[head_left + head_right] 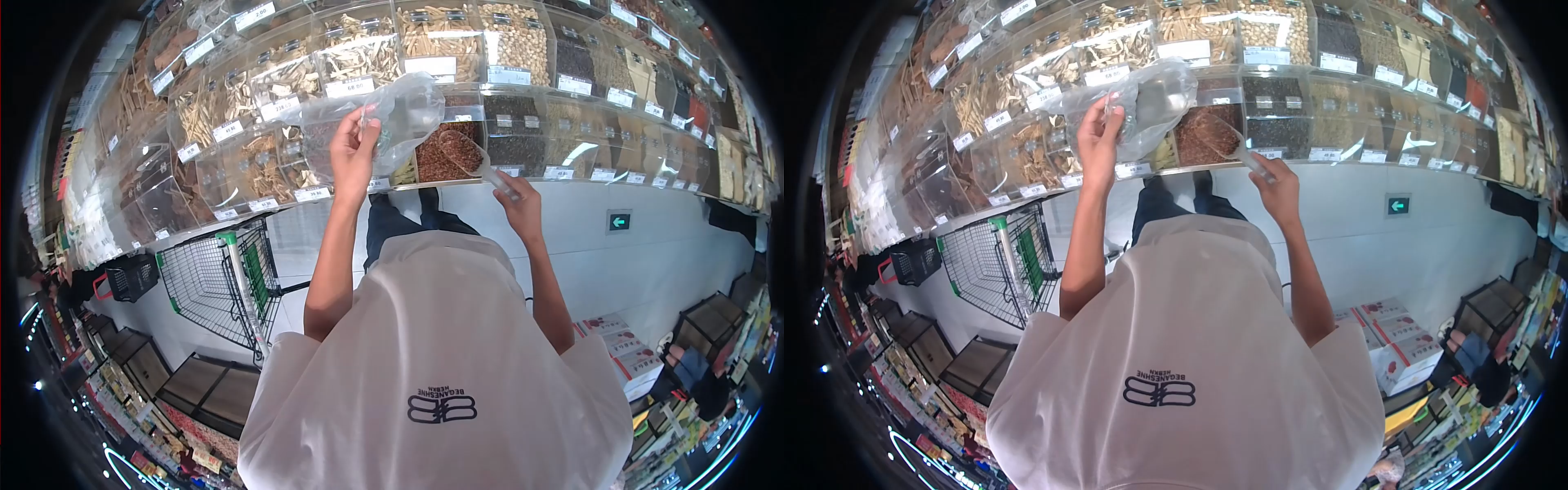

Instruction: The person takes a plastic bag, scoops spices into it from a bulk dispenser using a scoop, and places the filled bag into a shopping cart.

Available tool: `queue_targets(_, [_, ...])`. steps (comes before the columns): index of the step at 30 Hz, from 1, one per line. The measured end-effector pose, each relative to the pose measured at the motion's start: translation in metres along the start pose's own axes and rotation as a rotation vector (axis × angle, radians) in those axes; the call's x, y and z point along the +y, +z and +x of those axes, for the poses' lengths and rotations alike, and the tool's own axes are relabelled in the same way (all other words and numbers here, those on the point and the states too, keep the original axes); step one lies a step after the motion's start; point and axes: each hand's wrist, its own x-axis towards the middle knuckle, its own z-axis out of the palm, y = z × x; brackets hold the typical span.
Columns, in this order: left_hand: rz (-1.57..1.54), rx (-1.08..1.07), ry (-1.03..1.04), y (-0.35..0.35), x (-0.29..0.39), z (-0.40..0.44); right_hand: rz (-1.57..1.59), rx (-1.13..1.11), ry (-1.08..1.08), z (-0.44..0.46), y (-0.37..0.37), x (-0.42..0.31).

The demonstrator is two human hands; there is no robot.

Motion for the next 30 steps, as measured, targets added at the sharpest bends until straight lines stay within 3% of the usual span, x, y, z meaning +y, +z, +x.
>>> queue_targets(9, [-0.052, -0.017, -0.007, 0.006, -0.001, -0.003, -0.297, -0.096, -0.163, 0.043, -0.07, -0.122])
queue_targets(15, [-0.129, -0.006, 0.012, 0.011, -0.004, -0.005, -0.762, -0.193, -0.544, 0.088, 0.011, -0.173])
queue_targets(18, [-0.158, 0.012, 0.021, 0.009, 0.001, -0.006, -0.812, -0.145, -0.659, 0.096, 0.025, -0.182])
queue_targets(21, [-0.166, 0.019, 0.012, 0.005, 0.002, -0.007, -0.739, -0.113, -0.543, 0.095, -0.011, -0.189])
queue_targets(26, [-0.137, 0.034, -0.014, -0.005, -0.004, -0.007, -0.58, -0.221, -0.172, 0.063, -0.069, -0.162])
queue_targets(30, [-0.103, 0.014, -0.052, -0.009, -0.001, -0.004, -0.652, -0.269, -0.147, 0.038, -0.044, -0.089])
